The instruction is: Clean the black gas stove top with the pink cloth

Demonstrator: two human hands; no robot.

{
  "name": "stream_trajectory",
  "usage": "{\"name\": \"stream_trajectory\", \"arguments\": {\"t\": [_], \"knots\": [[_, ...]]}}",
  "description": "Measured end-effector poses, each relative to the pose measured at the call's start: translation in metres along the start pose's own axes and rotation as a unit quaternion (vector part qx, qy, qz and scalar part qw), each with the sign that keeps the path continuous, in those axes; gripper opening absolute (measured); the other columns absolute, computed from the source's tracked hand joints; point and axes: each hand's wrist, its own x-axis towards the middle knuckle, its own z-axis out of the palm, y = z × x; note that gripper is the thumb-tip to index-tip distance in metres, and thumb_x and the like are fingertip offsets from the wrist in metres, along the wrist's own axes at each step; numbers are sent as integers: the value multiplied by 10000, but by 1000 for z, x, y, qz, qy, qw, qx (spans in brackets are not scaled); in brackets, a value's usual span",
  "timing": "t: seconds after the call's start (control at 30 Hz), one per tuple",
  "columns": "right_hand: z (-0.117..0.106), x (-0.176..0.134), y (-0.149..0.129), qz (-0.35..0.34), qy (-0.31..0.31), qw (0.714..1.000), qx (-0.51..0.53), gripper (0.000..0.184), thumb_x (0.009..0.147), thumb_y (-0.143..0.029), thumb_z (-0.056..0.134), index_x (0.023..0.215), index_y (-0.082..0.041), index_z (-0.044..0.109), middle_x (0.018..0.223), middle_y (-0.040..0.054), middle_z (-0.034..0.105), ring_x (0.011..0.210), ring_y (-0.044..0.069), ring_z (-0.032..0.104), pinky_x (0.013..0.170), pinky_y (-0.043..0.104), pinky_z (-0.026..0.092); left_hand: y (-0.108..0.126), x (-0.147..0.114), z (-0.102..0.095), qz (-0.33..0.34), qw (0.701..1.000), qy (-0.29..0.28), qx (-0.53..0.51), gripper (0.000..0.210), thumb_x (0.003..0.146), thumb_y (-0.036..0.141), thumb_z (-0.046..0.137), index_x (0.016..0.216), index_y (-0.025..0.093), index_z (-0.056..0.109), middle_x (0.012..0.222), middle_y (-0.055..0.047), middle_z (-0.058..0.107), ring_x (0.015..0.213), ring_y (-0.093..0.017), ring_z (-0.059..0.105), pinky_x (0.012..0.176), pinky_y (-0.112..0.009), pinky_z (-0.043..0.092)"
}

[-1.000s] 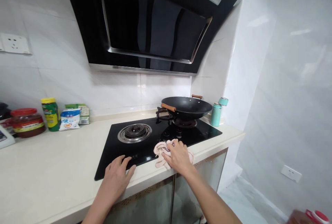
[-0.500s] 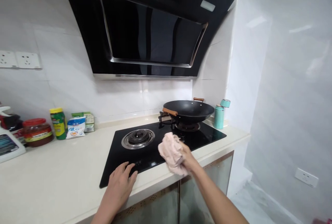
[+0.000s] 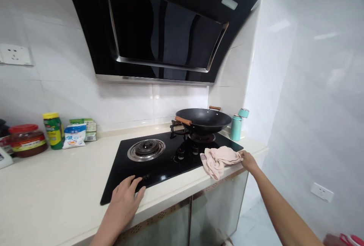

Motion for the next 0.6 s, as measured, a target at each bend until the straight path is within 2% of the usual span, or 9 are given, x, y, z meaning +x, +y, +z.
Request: {"name": "stream_trajectory", "arguments": {"t": [0.1, 0.13, 0.2, 0.27, 0.33, 0.47, 0.53, 0.6], "knots": [[-21, 1, 10, 80, 21, 996, -45, 398, 954, -357, 463, 1271, -184, 632, 1280, 201, 592, 1218, 371, 570, 999, 581, 441, 1, 0, 0, 8, 1000, 8, 6, 471, 972, 419, 402, 1226, 170, 712, 1322, -167, 664, 1261, -317, 597, 1044, -497, 470], [-24, 2, 6, 84, 23, 995, -54, 447, 952, -374, 421, 1309, -192, 618, 1325, 213, 571, 1260, 394, 540, 1014, 594, 419, 1, 0, 0, 8, 1000, 11, 5, 475, 972, 421, 402, 1225, 166, 712, 1321, -170, 664, 1258, -321, 598, 1043, -499, 470], [-20, 1, -12, 57, 1, 997, -57, 520, 961, -456, 366, 1373, -227, 586, 1401, 176, 555, 1307, 371, 514, 1058, 552, 395, 2, 0, 0, 8, 1000, 14, 1, 478, 970, 423, 405, 1223, 161, 714, 1313, -173, 668, 1249, -325, 602, 1041, -504, 473], [-5, -1, -39, 9, -49, 997, -51, 576, 959, -572, 356, 1397, -270, 577, 1429, 112, 574, 1313, 313, 524, 1090, 465, 387, 2, 0, -1, 9, 1000, 16, -3, 472, 965, 422, 416, 1220, 162, 716, 1308, -172, 671, 1242, -323, 607, 1039, -505, 477], [15, -7, -68, -19, -99, 994, -51, 670, 915, -678, 412, 1415, -262, 574, 1459, 107, 564, 1354, 310, 496, 1125, 446, 350, 2, 0, -2, 8, 1000, 17, -3, 463, 962, 423, 425, 1214, 168, 719, 1306, -170, 673, 1239, -321, 610, 1039, -507, 479], [48, -32, -115, -13, -148, 986, -76, 948, 813, -805, 482, 1495, -148, 496, 1594, 235, 360, 1489, 469, 253, 1173, 629, 160, 4, 0, -4, 9, 1000, 18, -2, 476, 971, 431, 411, 1218, 161, 715, 1300, -176, 672, 1241, -321, 606, 1042, -509, 475], [57, -55, -134, -19, -166, 982, -84, 1003, 789, -852, 466, 1533, -179, 448, 1640, 222, 270, 1509, 491, 175, 1166, 662, 109, 5, 1, -5, 7, 1000, 15, -6, 487, 982, 432, 386, 1215, 161, 716, 1294, -177, 672, 1240, -324, 605, 1030, -514, 480], [64, -86, -155, -50, -194, 976, -83, 1025, 736, -895, 496, 1542, -264, 432, 1663, 157, 244, 1522, 469, 145, 1173, 642, 111, 6, 2, -4, 8, 1000, 11, -10, 505, 994, 439, 353, 1207, 163, 719, 1289, -178, 671, 1232, -334, 609, 1014, -528, 486]]}}
